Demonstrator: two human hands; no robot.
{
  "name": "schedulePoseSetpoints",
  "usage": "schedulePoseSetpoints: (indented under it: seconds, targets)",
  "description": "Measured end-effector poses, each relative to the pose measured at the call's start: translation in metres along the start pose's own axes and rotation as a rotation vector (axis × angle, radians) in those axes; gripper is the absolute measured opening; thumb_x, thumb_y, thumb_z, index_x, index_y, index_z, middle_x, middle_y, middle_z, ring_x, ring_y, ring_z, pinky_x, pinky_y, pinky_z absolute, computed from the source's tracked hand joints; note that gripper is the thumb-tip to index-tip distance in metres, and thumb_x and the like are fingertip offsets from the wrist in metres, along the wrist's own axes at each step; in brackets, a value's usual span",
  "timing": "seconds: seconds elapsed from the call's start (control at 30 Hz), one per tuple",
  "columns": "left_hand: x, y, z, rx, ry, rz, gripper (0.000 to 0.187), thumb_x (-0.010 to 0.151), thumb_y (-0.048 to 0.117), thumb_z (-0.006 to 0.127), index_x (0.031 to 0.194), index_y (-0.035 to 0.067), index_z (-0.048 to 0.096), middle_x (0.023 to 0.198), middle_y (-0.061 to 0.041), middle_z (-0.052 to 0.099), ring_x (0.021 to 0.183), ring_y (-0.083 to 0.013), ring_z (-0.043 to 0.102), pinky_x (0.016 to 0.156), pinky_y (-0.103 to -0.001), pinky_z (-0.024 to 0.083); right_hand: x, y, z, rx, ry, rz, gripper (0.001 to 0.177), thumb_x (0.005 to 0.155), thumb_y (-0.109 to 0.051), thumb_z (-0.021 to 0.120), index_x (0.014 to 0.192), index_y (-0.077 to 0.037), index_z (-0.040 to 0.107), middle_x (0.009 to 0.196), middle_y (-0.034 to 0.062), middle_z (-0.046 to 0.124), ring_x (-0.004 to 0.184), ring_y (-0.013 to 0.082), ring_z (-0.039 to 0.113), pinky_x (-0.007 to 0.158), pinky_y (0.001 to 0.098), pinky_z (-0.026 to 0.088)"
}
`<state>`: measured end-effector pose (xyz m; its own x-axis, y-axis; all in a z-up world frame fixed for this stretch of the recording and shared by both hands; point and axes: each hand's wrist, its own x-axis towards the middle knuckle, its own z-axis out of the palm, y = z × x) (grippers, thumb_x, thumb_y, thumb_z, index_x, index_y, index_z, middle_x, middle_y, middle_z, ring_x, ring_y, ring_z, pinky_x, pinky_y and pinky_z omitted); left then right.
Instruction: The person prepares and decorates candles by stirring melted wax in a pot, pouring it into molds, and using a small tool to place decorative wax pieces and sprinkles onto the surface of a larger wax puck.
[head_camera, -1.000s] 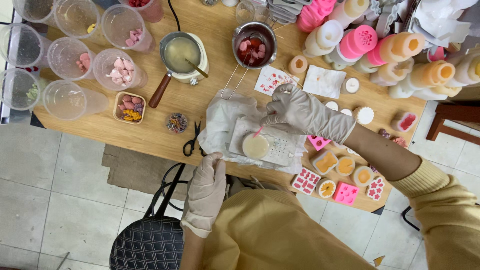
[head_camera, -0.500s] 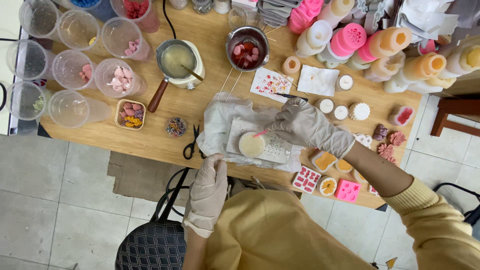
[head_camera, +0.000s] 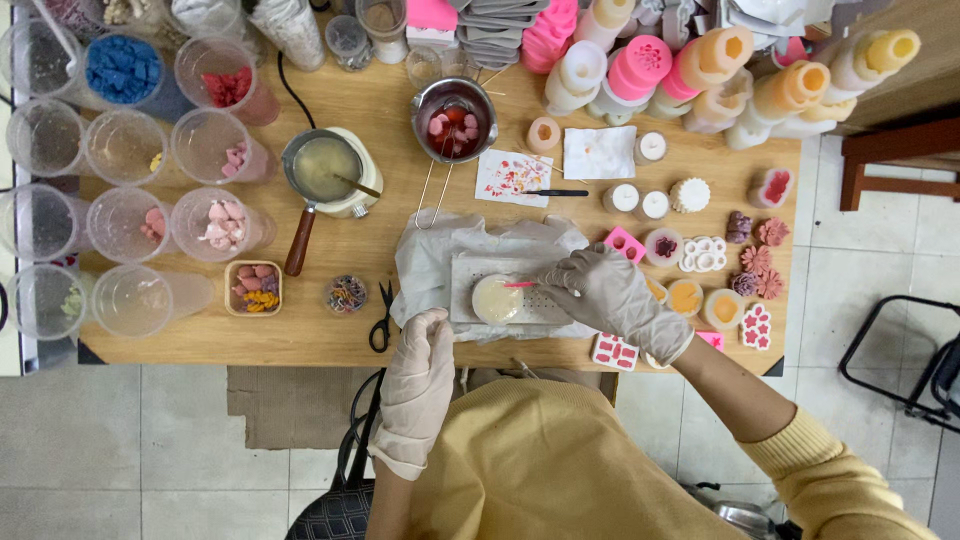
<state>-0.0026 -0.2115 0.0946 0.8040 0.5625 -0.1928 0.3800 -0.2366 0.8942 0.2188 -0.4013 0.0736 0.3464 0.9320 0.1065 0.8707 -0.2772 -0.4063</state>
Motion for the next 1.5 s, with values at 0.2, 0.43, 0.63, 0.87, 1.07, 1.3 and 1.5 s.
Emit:
schedulePoseSetpoints:
  seconds: [0.2, 0.43, 0.63, 0.87, 1.07, 1.3, 1.5]
  targets:
    - [0.012, -0.003, -0.012, 0.013, -0.084, -0.025, 0.024, 0.101, 0.015, 0.059, 0.124, 0.009, 0.058, 0.108, -0.012, 0.070, 0.093, -0.0244, 0.071, 0.081, -0.036, 0.055, -0.020, -0.040, 0.014, -0.017, 0.000, 0.382, 0.023, 0.085, -0.032, 0.079, 0.101, -0.016, 0.082, 0.076, 0.0131, 0.071, 0.071, 0.0308, 0.068, 0.063, 0.0430, 0.053]
    - [0.027, -0.008, -0.022, -0.031, -0.185, -0.018, 0.025, 0.101, 0.015, 0.059, 0.125, 0.009, 0.058, 0.104, -0.011, 0.070, 0.089, -0.0233, 0.071, 0.079, -0.034, 0.056, -0.027, -0.081, 0.030, 0.091, 0.215, 0.517, 0.024, 0.083, -0.025, 0.078, 0.105, -0.015, 0.081, 0.085, 0.0125, 0.073, 0.074, 0.0326, 0.068, 0.064, 0.0415, 0.054]
    - [0.043, -0.002, -0.039, 0.043, -0.214, 0.063, 0.023, 0.099, 0.015, 0.059, 0.121, 0.009, 0.058, 0.114, -0.011, 0.072, 0.094, -0.0247, 0.072, 0.079, -0.036, 0.056, -0.012, -0.113, 0.018, 0.092, 0.201, 0.699, 0.019, 0.082, -0.022, 0.078, 0.098, -0.012, 0.080, 0.085, 0.0118, 0.073, 0.076, 0.0327, 0.069, 0.068, 0.0420, 0.055]
    - [0.061, -0.013, -0.064, 0.018, -0.299, 0.006, 0.021, 0.100, 0.017, 0.059, 0.120, 0.009, 0.059, 0.109, -0.012, 0.073, 0.095, -0.0256, 0.072, 0.081, -0.037, 0.056, -0.003, -0.131, 0.008, 0.368, 0.187, 1.117, 0.024, 0.088, -0.025, 0.073, 0.106, -0.010, 0.080, 0.078, 0.0075, 0.075, 0.068, 0.0178, 0.066, 0.062, 0.0335, 0.054]
    - [0.081, -0.044, -0.094, -0.014, -0.237, 0.079, 0.022, 0.102, 0.016, 0.058, 0.121, 0.004, 0.058, 0.114, -0.014, 0.069, 0.103, -0.0272, 0.068, 0.090, -0.038, 0.053, -0.028, -0.116, 0.033, 0.985, 0.284, 1.361, 0.026, 0.097, -0.024, 0.070, 0.100, 0.001, 0.077, 0.071, -0.0013, 0.065, 0.064, 0.0064, 0.052, 0.059, 0.0255, 0.042]
    - [0.112, -0.120, -0.121, 0.208, 0.324, 0.058, 0.042, 0.105, 0.027, 0.064, 0.128, -0.005, 0.051, 0.116, -0.025, 0.058, 0.109, -0.0366, 0.058, 0.094, -0.045, 0.045, 0.054, -0.139, 0.037, 1.249, 0.372, 1.163, 0.020, 0.096, -0.014, 0.067, 0.103, 0.002, 0.077, 0.079, 0.0002, 0.072, 0.070, 0.0071, 0.062, 0.066, 0.0235, 0.050]
    - [0.140, -0.187, -0.113, -0.587, -0.128, -0.510, 0.046, 0.101, 0.046, 0.043, 0.125, 0.008, 0.052, 0.107, -0.008, 0.069, 0.093, -0.0146, 0.071, 0.077, -0.033, 0.058, 0.188, -0.158, 0.104, 1.018, 0.487, 1.012, 0.021, 0.098, -0.015, 0.068, 0.109, 0.001, 0.076, 0.083, 0.0002, 0.074, 0.073, 0.0054, 0.063, 0.069, 0.0226, 0.051]
